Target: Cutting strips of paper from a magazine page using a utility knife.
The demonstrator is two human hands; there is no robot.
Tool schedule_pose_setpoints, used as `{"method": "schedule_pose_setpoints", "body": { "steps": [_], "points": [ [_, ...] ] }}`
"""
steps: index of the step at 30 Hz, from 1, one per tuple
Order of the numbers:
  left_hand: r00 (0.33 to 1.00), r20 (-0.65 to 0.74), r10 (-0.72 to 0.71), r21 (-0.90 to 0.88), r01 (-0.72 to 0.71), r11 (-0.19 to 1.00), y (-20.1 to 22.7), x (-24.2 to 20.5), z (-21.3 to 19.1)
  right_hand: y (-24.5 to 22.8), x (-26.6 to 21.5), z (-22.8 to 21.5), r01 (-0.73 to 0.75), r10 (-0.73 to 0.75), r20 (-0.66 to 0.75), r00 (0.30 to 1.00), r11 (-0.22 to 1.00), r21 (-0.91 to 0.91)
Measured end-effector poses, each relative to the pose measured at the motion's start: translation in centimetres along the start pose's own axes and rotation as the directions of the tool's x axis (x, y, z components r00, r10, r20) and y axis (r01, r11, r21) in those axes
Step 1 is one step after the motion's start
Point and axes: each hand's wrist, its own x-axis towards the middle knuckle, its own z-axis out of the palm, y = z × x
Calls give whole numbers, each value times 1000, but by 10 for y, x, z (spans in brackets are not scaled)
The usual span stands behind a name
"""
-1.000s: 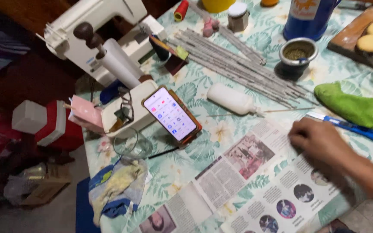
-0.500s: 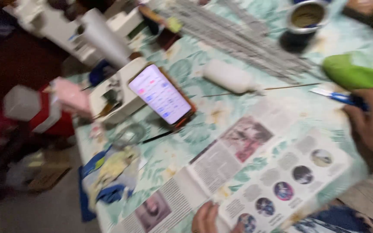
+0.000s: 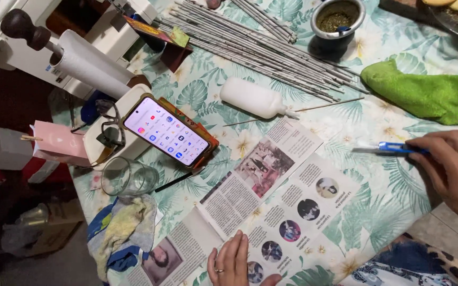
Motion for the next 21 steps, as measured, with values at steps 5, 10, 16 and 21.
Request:
{"method": "schedule_pose_setpoints", "body": {
  "steps": [5, 10, 16, 21],
  "points": [
    [999, 24, 25, -53, -24, 998, -1, 2, 2, -3, -8, -8, 5, -8, 45, 999, 998, 56],
    [988, -144, -49, -94, 36, 995, -2, 2, 12, -14, -4, -10, 18, -21, 58, 998, 998, 53],
    [977, 200, -66, -102, 88, 991, -2, -6, 6, -37, 9, -13, 79, -78, 34, 996, 997, -16],
    [988, -21, -156, -197, 149, 969, -1, -6, 15, -27, 7, -4, 50, -46, 50, 998, 996, -71]
  ]
}}
